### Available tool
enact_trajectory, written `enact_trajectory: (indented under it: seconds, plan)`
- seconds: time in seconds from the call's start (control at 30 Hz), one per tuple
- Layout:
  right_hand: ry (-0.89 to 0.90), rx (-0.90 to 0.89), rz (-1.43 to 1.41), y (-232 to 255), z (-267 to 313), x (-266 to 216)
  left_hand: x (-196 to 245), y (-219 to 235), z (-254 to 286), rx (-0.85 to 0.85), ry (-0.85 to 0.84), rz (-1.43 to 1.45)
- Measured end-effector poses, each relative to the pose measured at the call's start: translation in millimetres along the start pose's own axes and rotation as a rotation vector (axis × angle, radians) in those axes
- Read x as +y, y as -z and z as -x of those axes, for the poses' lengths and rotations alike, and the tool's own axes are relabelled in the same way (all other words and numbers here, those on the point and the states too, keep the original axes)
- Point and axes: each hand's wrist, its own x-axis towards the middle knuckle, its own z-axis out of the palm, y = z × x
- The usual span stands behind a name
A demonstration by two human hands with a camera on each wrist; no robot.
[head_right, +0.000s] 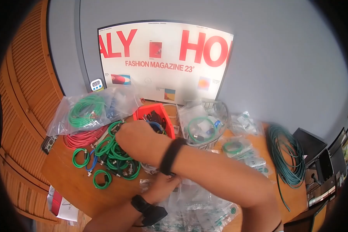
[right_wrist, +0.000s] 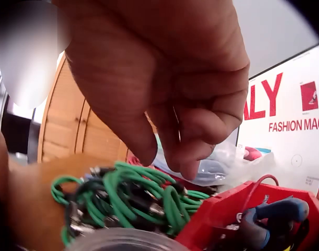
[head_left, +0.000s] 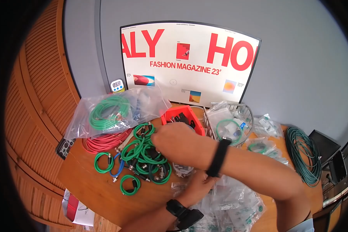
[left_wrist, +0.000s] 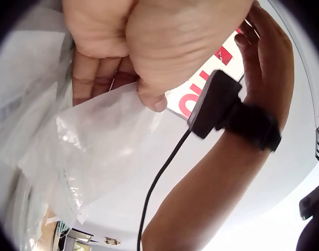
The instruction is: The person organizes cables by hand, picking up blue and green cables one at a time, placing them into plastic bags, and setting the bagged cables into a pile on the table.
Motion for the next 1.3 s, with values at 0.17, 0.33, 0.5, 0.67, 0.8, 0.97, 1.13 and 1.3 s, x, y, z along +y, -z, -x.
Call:
enact_trajectory:
  seconds: [0.17, 0.33, 0.5, 0.67, 0.8, 0.97, 1.13, 1.3]
  plan:
    - [-0.079, -0.133, 0.085, -33, -20, -6, -20, -10, -9, 0.122, -0.358, 0.021]
    - [-0.187, -0.124, 0.046, -33, -13, 6, -4, -4, -3, 0.022, -0.127, -0.014]
    - [-0.08, 0.308, -0.122, -39, 2, 9, -34, -9, -17, -0.005, -0.037, 0.254]
    - [-0.335, 0.254, -0.455, 10, 19, 10, -28, -8, -18, -0.01, -0.155, 0.277]
    - [-0.425, 0.482, -0.851, 44, 60, 1, 1, -6, -6, 0.072, -0.133, 0.184]
    - [-0.736, 0.505, -0.846, 66, 173, -9, -27, 3, -18, -0.017, -0.052, 0.205]
    - [-1.002, 0.402, -0.996, 57, 260, -13, -16, 0, -16, -0.062, -0.081, 0.373]
    - [-1.064, 0.334, -0.886, 42, 269, -19, 2, -8, -5, -0.076, -0.147, 0.398]
